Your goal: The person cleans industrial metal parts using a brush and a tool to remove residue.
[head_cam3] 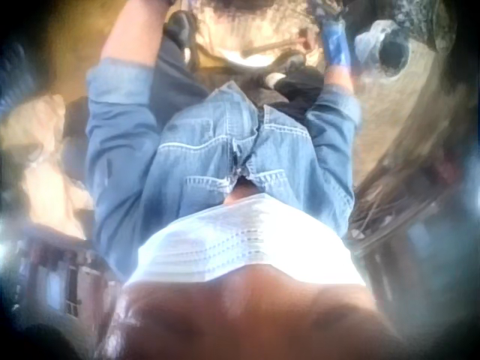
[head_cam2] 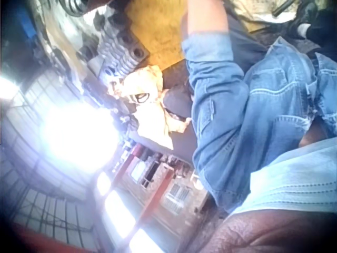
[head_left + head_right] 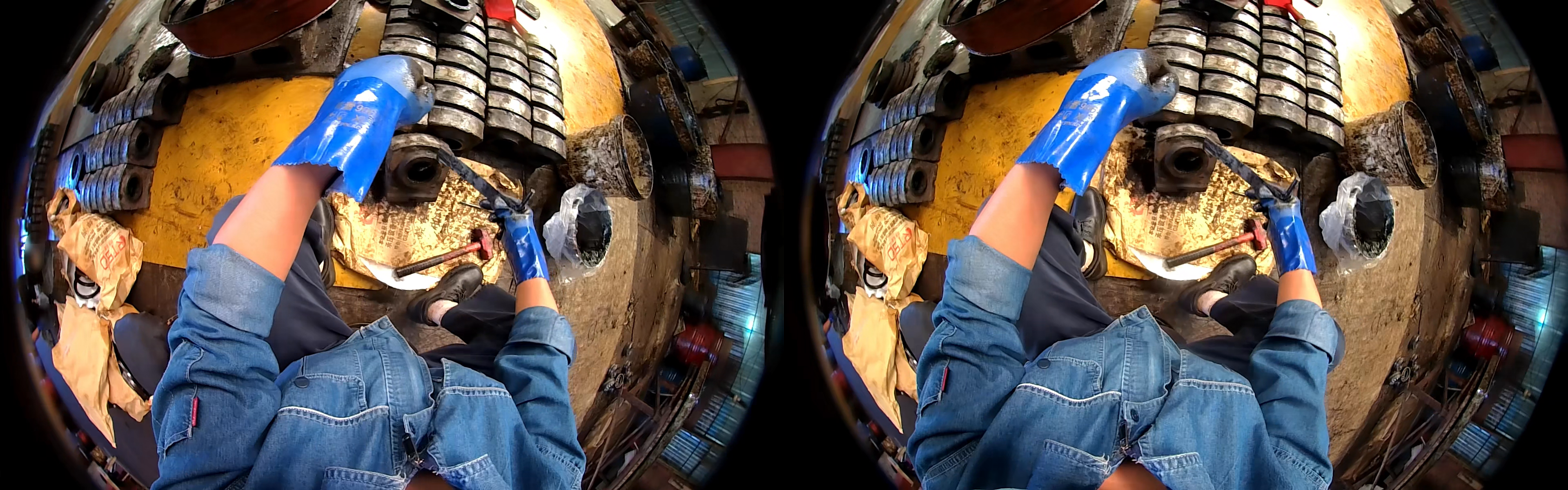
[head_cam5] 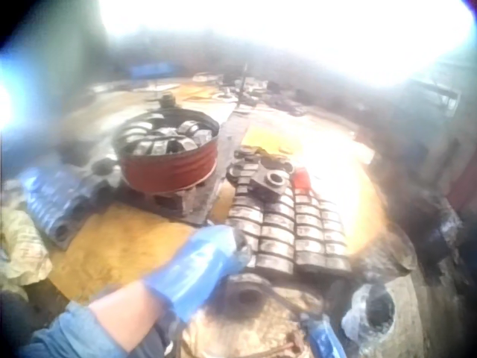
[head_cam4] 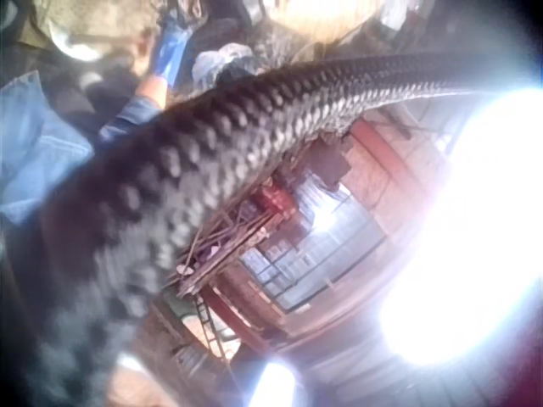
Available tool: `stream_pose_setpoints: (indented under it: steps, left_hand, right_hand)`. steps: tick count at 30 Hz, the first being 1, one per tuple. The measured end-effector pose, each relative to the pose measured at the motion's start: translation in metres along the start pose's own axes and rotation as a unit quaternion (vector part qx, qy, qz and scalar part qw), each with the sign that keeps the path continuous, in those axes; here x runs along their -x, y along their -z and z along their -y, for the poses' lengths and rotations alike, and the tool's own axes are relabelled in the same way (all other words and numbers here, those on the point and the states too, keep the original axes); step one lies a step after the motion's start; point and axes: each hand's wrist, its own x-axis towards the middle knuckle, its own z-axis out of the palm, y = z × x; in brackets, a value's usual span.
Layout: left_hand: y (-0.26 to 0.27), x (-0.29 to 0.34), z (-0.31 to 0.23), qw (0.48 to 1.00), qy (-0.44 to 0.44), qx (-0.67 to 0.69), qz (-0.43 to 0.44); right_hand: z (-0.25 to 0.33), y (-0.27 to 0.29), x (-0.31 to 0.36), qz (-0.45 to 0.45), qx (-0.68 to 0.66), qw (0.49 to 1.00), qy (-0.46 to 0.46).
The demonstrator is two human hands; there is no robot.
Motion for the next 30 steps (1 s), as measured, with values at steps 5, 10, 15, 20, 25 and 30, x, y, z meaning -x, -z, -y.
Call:
stream_pose_setpoints:
  steps: [5,10,15,20,25,30]
  left_hand:
    - [-0.010,-0.003,0.006,0.999,-0.042,-0.029,0.000]
    - [-0.011,-0.005,-0.009,0.998,-0.037,-0.052,0.013]
    - [-0.024,-0.011,-0.016,0.997,-0.047,-0.049,0.021]
    - [-0.025,-0.010,-0.019,0.997,-0.012,-0.064,0.051]
    - [-0.024,-0.009,-0.015,0.999,-0.041,-0.010,0.001]
    - [-0.026,-0.014,-0.016,0.999,-0.035,-0.040,0.009]
  right_hand:
    - [0.000,-0.030,0.000,-0.046,0.056,0.997,0.021]
    - [0.002,0.003,-0.030,0.045,-0.062,0.994,0.077]
    - [0.022,-0.010,-0.032,0.037,-0.046,0.995,0.076]
    - [0.024,-0.064,-0.025,0.041,0.132,0.988,0.069]
    - [0.041,-0.058,-0.019,0.094,0.182,0.973,0.106]
    - [0.044,0.001,-0.027,0.081,-0.014,0.993,0.083]
